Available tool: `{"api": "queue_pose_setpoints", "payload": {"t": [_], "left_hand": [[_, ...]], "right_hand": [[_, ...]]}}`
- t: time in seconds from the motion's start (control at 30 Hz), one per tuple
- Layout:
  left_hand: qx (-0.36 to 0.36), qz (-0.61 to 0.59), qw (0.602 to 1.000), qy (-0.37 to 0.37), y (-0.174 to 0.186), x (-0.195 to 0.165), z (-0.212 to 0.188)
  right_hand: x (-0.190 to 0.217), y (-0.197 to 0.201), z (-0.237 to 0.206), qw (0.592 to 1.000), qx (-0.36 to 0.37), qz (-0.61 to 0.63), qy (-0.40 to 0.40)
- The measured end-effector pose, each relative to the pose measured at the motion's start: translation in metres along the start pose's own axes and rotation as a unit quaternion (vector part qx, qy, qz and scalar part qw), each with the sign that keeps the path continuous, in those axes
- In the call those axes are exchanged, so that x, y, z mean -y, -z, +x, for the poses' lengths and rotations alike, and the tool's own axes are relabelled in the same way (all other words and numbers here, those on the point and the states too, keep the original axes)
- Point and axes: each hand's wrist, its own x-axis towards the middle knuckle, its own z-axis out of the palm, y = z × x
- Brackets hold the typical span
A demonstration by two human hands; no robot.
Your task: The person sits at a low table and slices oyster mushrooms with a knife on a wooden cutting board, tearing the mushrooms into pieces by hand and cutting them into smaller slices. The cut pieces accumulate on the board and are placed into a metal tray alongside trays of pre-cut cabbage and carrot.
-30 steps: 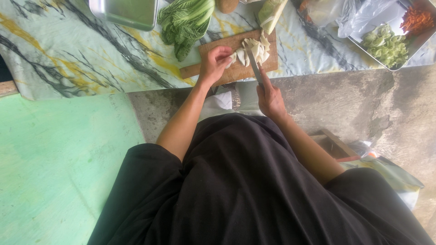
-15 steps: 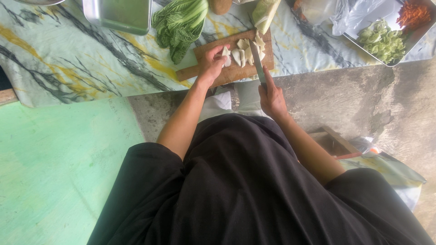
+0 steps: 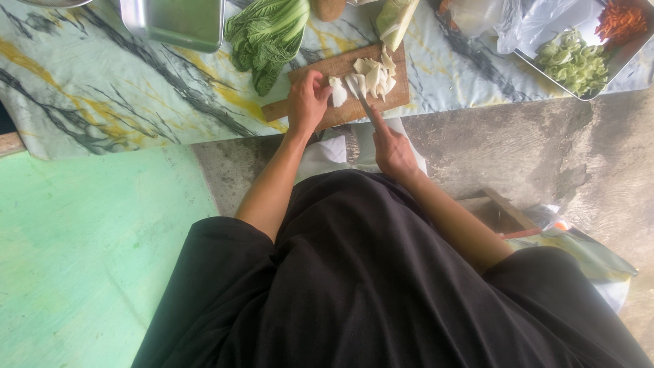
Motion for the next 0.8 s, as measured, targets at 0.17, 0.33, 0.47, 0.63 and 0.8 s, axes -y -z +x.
{"api": "queue_pose_setpoints", "payload": {"t": [0.17,0.33,0.47,0.63,0.8], "left_hand": [[0.022,0.013,0.995,-0.099,0.007,0.002,-0.016],[0.004,0.069,0.989,-0.130,0.003,-0.001,-0.022],[0.020,0.090,0.988,-0.121,0.002,-0.001,-0.021],[0.026,0.105,0.984,-0.144,0.001,0.001,-0.019],[0.018,0.116,0.976,-0.186,0.000,0.003,-0.020]], "right_hand": [[0.005,-0.011,0.007,0.998,0.007,-0.038,0.042],[-0.004,-0.023,0.018,0.995,0.022,-0.075,0.058],[-0.014,-0.030,0.021,0.991,0.018,-0.099,0.084],[-0.025,-0.039,0.022,0.987,0.024,-0.136,0.083],[-0.036,-0.047,0.028,0.986,0.021,-0.139,0.088]]}}
